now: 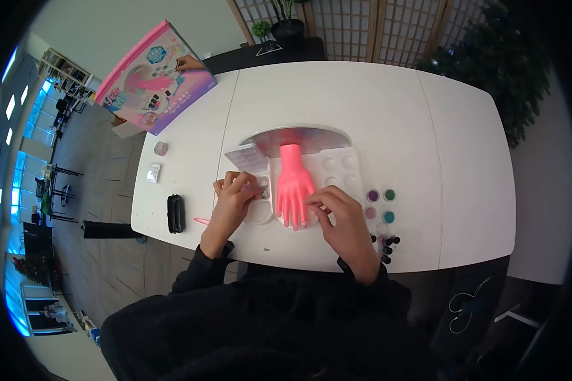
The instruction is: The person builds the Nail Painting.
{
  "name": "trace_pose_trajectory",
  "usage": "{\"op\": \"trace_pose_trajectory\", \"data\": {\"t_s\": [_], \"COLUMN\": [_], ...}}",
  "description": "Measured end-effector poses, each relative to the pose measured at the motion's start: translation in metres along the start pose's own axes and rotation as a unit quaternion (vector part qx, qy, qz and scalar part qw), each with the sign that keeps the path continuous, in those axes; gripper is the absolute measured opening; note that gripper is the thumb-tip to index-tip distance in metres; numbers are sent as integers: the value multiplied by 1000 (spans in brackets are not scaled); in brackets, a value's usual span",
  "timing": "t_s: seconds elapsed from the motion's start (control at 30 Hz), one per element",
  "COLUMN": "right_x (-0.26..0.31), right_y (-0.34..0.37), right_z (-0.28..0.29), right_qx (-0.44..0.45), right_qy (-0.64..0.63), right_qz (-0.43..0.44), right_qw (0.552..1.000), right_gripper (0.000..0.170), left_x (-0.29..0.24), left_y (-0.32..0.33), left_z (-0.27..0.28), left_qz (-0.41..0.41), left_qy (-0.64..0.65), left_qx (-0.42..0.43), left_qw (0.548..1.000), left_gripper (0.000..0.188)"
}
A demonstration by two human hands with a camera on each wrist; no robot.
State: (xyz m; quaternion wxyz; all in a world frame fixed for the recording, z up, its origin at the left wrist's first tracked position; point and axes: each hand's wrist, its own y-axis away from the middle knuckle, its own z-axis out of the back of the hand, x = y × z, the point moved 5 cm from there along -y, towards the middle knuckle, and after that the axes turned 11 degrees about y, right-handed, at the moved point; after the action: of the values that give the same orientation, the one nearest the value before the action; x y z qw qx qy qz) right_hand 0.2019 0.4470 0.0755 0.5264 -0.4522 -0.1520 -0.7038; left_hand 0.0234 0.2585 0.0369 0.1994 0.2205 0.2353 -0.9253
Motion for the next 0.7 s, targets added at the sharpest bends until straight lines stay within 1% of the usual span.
{"op": "trace_pose_trajectory", "data": {"t_s": [0.03,0.07,0.2,0.27,0.3,0.33,0.37,0.4,0.43,0.47,0.5,0.57,0.6,0.63,0.7], "right_x": [-3,-5,-4,1,1,3,5,6,9,11,11,14,15,16,22], "right_y": [0,-1,-6,-8,-7,-7,-5,-2,0,3,8,14,18,21,29], "right_z": [-1,0,1,4,5,4,4,6,5,3,4,0,0,1,1], "right_qx": [-5,-13,-20,-23,-35,-41,-47,-61,-49,-34,-40,-19,-19,-23,-17], "right_qy": [-8,-13,4,7,17,20,23,33,34,32,36,38,39,40,33], "right_qz": [-11,-18,-25,-9,-26,-18,-8,-25,-18,-10,-18,-7,-5,5,25], "right_qw": [1000,1000,999,1000,999,999,999,997,998,999,998,999,999,999,999], "right_gripper": [19,19,19,20,20,19,18,18,16,14,14,11,11,11,12], "left_x": [6,7,7,4,3,1,0,4,7,5,4,2,2,0,-3], "left_y": [3,4,4,5,4,4,3,4,4,2,2,-2,-5,-7,-1], "left_z": [-2,-1,-1,-4,-2,-1,0,-2,-2,0,1,6,8,9,15], "left_qz": [1,1,-10,-21,-3,13,7,10,15,2,-4,-36,-61,-61,-1], "left_qy": [4,6,12,15,-6,-24,-32,-21,-12,-1,5,34,70,68,148], "left_qx": [41,44,23,19,4,-7,-7,3,11,11,18,17,11,5,-12], "left_qw": [999,999,1000,999,1000,1000,999,1000,1000,1000,1000,999,996,996,989], "left_gripper": [20,20,21,21,20,20,19,19,19,22,22,28,33,33,33]}}
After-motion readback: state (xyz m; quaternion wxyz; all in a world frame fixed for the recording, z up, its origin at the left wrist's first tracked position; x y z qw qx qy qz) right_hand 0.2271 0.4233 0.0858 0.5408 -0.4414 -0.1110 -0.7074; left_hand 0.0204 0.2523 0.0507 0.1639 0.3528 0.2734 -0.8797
